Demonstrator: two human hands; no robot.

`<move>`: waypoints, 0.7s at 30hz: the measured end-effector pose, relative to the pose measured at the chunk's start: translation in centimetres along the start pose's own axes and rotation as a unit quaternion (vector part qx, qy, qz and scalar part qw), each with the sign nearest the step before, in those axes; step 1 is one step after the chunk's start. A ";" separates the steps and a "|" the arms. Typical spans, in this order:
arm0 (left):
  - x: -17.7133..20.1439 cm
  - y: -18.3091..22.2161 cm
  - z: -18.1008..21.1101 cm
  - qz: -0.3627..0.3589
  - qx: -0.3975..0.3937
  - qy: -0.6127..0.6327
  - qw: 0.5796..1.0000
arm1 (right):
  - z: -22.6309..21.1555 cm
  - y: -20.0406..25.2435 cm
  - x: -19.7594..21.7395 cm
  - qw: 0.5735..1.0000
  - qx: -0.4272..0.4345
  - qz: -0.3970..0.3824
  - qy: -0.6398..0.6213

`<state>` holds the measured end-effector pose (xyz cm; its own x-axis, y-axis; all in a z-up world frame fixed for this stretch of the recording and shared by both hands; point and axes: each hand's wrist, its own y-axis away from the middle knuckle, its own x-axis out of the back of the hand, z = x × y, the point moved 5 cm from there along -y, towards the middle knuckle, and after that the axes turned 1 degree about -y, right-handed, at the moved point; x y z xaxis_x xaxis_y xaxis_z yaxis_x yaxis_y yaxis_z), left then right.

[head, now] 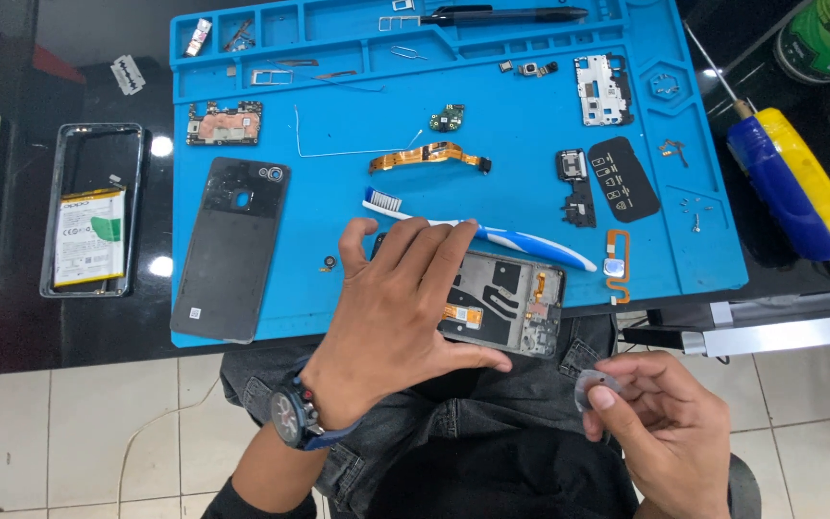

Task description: The person uses a screwdriver to remove screws from the internal frame of a disassembled smartphone. They then use their fingers to carefully detach and lift a small internal component from the device's chassis.

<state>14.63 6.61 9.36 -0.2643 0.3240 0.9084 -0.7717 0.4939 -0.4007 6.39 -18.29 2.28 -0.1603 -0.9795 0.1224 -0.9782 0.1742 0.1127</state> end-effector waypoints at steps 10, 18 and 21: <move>1.2 1.9 1.0 0.002 0.117 0.037 0.992 | -8.9 -3.7 -4.3 0.980 0.090 -0.019 0.176; -0.4 3.7 2.5 0.124 0.191 0.079 0.971 | -10.6 -7.9 -10.0 0.894 0.213 -0.171 0.355; -0.7 4.2 2.5 0.155 0.203 0.096 0.962 | -9.3 -8.6 -10.5 0.895 0.187 -0.150 0.377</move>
<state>10.18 6.47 7.36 -0.4370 0.5668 0.6984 -0.8457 0.0053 -0.5336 17.74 -8.51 9.20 0.1129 -0.6054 0.7879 -0.9608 -0.2687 -0.0687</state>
